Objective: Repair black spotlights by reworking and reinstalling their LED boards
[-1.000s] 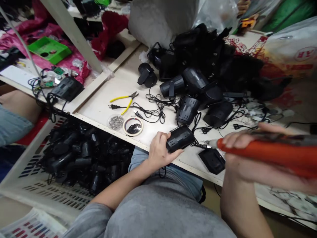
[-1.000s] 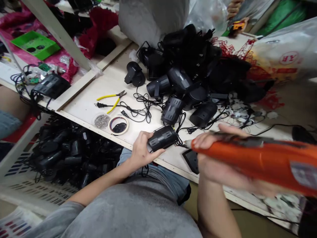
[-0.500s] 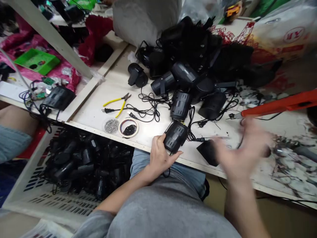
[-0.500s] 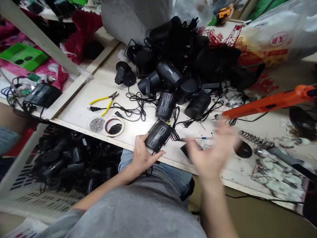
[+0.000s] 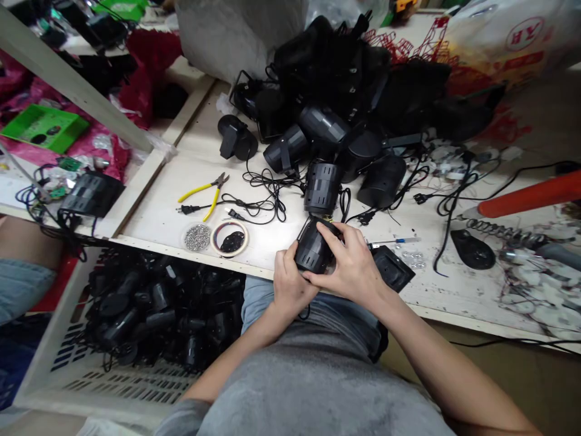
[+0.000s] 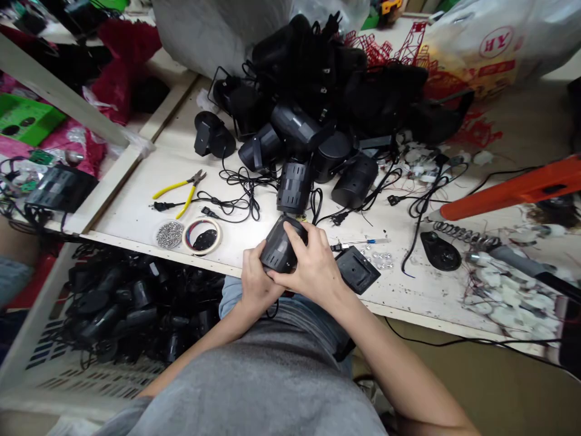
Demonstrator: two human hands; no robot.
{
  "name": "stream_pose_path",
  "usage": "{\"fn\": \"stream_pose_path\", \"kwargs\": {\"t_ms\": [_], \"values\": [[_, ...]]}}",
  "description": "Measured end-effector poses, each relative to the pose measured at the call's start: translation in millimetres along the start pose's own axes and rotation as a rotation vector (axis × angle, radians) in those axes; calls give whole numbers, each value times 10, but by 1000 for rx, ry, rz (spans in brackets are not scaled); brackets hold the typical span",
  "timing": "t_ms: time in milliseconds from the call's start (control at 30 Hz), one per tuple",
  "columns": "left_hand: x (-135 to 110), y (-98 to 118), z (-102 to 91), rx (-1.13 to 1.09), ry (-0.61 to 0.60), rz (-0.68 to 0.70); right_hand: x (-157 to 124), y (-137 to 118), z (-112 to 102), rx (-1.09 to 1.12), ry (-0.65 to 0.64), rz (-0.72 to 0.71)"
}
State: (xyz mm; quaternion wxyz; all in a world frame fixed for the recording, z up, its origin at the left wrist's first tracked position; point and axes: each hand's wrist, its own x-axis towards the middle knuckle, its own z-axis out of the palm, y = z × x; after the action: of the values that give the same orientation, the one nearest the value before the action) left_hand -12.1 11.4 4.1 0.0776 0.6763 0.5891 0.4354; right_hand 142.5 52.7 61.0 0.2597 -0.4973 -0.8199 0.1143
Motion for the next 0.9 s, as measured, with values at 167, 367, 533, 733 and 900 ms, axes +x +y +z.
{"fn": "stream_pose_path", "kwargs": {"t_ms": [167, 367, 533, 733, 900], "values": [[12, 15, 0, 5, -16, -15, -1, 11, 1, 31, -23, 32], [25, 32, -4, -11, 0, 4, 1, 26, -4, 31, -25, 27], [37, 9, -19, 6, -18, -55, -33, -5, 91, -6, 54, -8], [61, -9, -46, 2, -61, -125, -13, -19, 110, 41, 33, 24], [91, 12, -51, -3, -62, -120, 89, -6, 19, 113, -68, 71]]}}
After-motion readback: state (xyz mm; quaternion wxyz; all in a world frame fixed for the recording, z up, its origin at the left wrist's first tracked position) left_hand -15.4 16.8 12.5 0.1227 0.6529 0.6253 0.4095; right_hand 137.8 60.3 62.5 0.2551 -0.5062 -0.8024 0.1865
